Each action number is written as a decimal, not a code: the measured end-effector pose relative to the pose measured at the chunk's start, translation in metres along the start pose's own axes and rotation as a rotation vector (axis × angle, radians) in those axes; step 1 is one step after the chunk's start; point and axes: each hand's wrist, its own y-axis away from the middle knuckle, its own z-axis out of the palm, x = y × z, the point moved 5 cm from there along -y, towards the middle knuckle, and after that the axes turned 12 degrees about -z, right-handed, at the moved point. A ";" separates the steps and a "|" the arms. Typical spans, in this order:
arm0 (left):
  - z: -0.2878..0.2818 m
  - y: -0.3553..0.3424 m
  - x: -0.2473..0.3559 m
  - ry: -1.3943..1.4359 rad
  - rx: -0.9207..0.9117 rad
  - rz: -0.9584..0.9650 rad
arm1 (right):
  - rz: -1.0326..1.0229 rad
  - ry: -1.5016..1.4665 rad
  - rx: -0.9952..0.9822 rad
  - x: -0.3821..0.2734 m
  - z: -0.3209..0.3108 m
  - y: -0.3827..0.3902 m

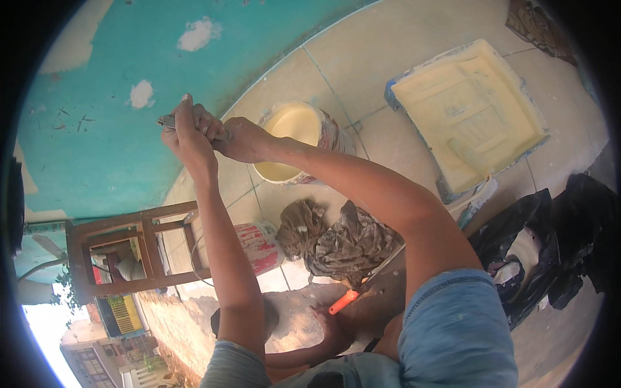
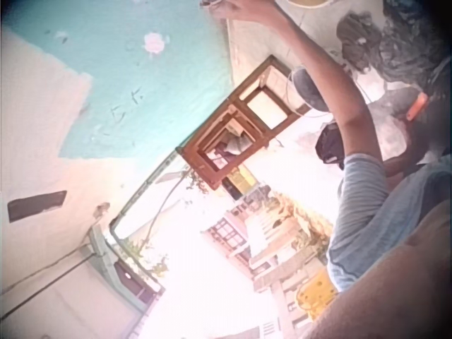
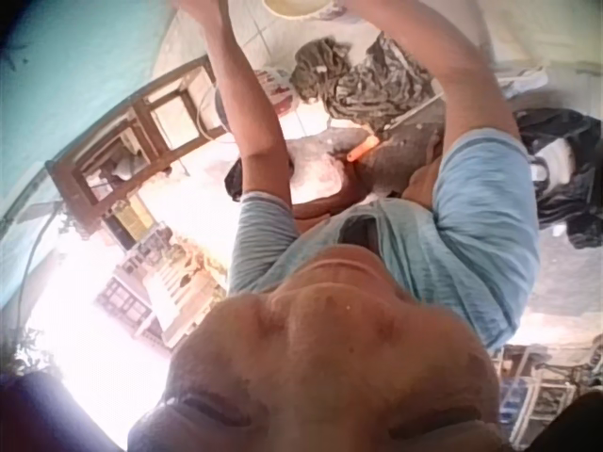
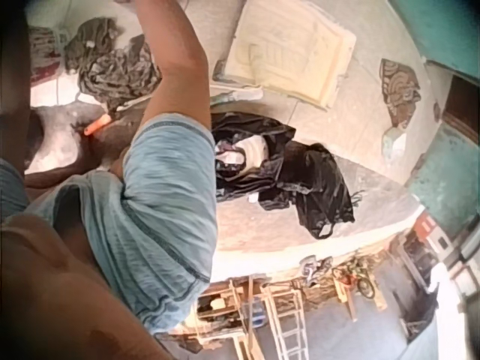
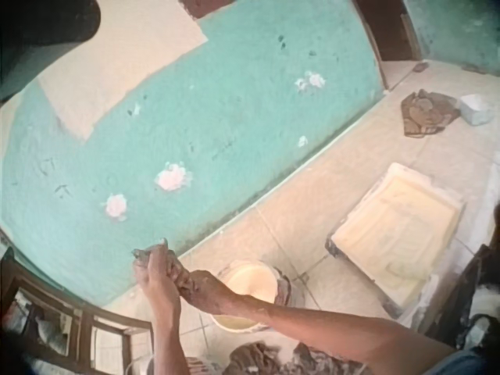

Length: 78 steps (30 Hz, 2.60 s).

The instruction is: The person sits on the floor and mixes a yellowish liquid in a bucket using a stick. They scrape the sides of the bucket, add water from a smaller container, and wipe the stick with a cloth. The person then pours the mixture into a paint tray.

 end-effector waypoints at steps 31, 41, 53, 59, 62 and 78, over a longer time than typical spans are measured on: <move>0.011 -0.010 -0.005 0.046 0.031 0.111 | -0.174 0.180 0.092 0.013 -0.021 -0.019; 0.000 0.008 0.000 0.161 0.016 -0.157 | 0.115 0.089 -0.205 -0.009 -0.002 0.012; 0.014 0.004 0.002 -0.141 -0.118 0.042 | -0.110 -0.036 0.076 0.011 -0.003 0.002; -0.013 0.020 -0.010 -0.108 -0.200 0.100 | 0.106 -0.189 -0.009 0.010 -0.029 0.015; -0.057 0.029 -0.050 -0.041 -0.107 -0.129 | 0.000 0.022 0.147 0.009 -0.065 0.016; -0.077 0.108 -0.196 0.464 -0.062 -0.843 | 0.123 -0.603 0.243 -0.004 -0.078 0.026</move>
